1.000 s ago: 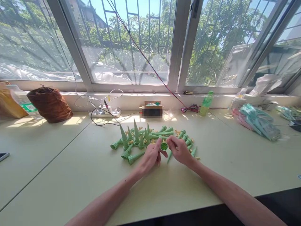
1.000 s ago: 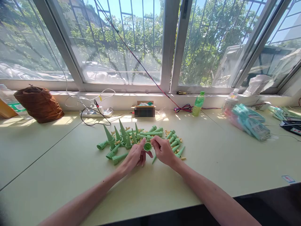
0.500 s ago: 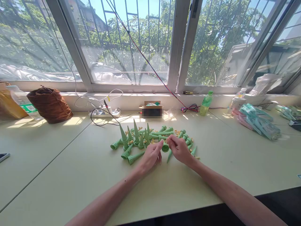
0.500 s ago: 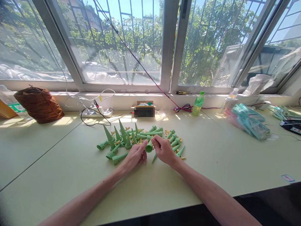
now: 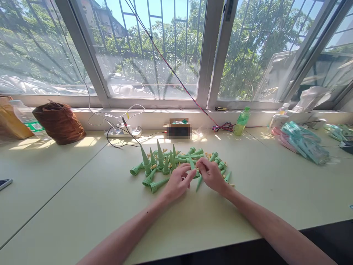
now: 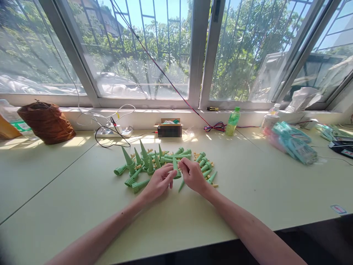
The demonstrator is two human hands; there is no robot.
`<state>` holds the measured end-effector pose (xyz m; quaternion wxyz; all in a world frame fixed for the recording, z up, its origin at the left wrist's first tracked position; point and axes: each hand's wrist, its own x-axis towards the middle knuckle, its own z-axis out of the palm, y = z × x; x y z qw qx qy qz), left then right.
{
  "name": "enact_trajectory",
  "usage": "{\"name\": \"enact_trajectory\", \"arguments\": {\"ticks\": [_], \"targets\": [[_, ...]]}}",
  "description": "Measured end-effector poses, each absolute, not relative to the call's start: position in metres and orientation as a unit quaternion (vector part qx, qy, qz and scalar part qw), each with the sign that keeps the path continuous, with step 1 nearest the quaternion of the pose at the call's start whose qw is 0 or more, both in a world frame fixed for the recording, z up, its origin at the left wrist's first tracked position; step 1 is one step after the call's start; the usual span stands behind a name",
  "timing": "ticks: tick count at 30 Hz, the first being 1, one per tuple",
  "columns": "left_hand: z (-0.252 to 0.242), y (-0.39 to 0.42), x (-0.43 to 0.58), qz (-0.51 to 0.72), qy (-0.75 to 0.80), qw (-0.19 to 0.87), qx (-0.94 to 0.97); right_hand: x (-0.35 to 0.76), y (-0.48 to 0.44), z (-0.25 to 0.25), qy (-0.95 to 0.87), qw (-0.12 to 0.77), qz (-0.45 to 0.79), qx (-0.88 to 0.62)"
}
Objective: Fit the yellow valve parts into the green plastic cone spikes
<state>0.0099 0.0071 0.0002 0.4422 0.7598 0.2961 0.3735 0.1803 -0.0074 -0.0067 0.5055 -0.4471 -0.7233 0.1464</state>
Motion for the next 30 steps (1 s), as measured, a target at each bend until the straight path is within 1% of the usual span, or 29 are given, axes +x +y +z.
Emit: {"name": "enact_trajectory", "arguments": {"ticks": [3,21,30], "targets": [[-0.003,0.008,0.009,0.368,0.292,0.435,0.768,0.18,-0.007,-0.006,-0.722,0.507,0.152,-0.445],[-0.011,0.01,0.009,0.404,0.304,0.31,0.805,0.181,-0.007,-0.007,-0.721,0.5,0.155,-0.454],[-0.016,0.013,0.009,0.437,0.275,0.236,0.823,0.18,-0.007,-0.007,-0.724,0.492,0.151,-0.459]]}}
